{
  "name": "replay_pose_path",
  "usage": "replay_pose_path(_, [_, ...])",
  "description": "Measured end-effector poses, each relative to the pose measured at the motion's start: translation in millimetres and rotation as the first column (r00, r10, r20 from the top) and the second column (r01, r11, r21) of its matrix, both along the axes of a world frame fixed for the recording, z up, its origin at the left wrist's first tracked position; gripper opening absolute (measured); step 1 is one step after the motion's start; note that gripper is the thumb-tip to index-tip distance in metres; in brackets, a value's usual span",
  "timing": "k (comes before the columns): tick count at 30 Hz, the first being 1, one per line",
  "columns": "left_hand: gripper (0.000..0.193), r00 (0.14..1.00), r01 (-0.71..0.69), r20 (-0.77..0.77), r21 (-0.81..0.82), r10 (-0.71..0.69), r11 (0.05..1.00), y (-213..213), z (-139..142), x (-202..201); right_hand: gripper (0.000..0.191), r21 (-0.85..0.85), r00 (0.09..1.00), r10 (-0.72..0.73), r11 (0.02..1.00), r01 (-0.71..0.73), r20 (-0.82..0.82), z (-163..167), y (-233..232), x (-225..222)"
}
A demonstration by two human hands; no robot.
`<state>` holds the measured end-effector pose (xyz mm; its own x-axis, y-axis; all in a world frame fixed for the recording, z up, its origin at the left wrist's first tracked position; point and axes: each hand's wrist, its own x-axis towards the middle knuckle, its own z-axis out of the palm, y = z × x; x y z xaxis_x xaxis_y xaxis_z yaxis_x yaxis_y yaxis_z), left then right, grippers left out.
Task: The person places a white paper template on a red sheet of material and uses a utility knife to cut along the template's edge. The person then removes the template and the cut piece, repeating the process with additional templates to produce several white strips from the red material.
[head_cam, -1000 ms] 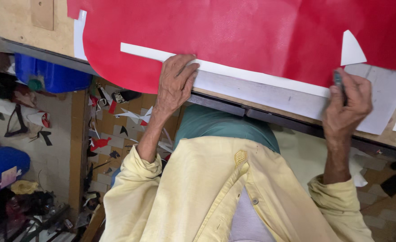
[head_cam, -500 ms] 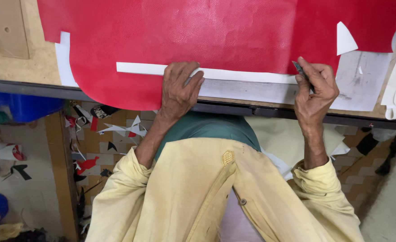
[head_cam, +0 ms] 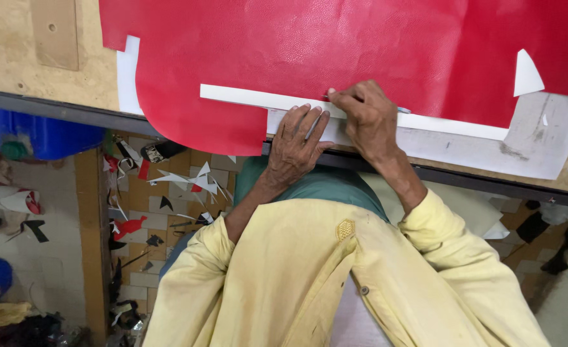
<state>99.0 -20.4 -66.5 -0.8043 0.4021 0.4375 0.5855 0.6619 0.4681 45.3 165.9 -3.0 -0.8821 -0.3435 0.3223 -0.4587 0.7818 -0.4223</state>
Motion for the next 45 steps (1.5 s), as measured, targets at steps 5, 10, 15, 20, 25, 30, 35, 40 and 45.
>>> replay_pose_path(5, [0.057, 1.0, 0.015, -0.021, -0.003, -0.015, 1.0, -2.4, -7.3, -1.8, 0.026, 0.042, 0.998, 0.057, 0.997, -0.057, 0.008, -4.5, -13.3, -4.2])
replay_pose_path(10, [0.055, 0.999, 0.031, -0.027, 0.011, -0.031, 0.999, -4.7, -10.0, -1.3, 0.031, 0.046, 0.997, 0.075, 0.996, -0.074, -0.01, -3.7, -16.4, -2.4])
replay_pose_path(15, [0.054, 0.999, 0.02, -0.049, 0.023, -0.019, 1.0, -2.6, -11.7, -2.3, 0.024, 0.156, 0.998, 0.057, 0.986, -0.056, 0.001, -2.7, -23.9, 0.3])
replay_pose_path(20, [0.056, 0.999, 0.01, -0.043, 0.001, -0.01, 1.0, 3.5, -14.2, -1.2, 0.028, 0.192, 0.996, 0.086, 0.978, -0.085, -0.001, -7.3, -18.1, 2.7])
replay_pose_path(25, [0.06, 1.0, -0.006, -0.021, -0.065, 0.004, 0.998, 6.8, -9.9, -2.0, 0.018, 0.203, 0.996, 0.089, 0.975, -0.092, 0.021, -12.1, 2.9, 7.5])
replay_pose_path(30, [0.065, 1.0, -0.02, -0.014, -0.06, 0.02, 0.998, 10.6, -0.1, -3.9, 0.019, 0.237, 0.998, 0.058, 0.97, -0.055, -0.007, -0.8, 46.9, 15.8])
replay_pose_path(35, [0.065, 0.995, -0.018, 0.094, -0.008, 0.019, 1.0, 34.0, 7.4, -0.5, 0.018, 0.233, 0.998, 0.046, 0.972, -0.036, -0.039, -0.7, 57.1, 17.4])
replay_pose_path(40, [0.066, 0.99, 0.068, 0.125, -0.043, -0.063, 0.997, 67.7, 14.2, 0.8, 0.015, 0.233, 0.998, 0.048, 0.972, -0.04, -0.028, -3.8, 67.7, 18.8])
replay_pose_path(45, [0.071, 0.994, 0.051, 0.103, -0.096, -0.041, 0.994, 77.9, 18.9, -1.1, 0.017, 0.255, 0.998, 0.036, 0.967, -0.02, -0.058, -4.6, 110.5, 25.8])
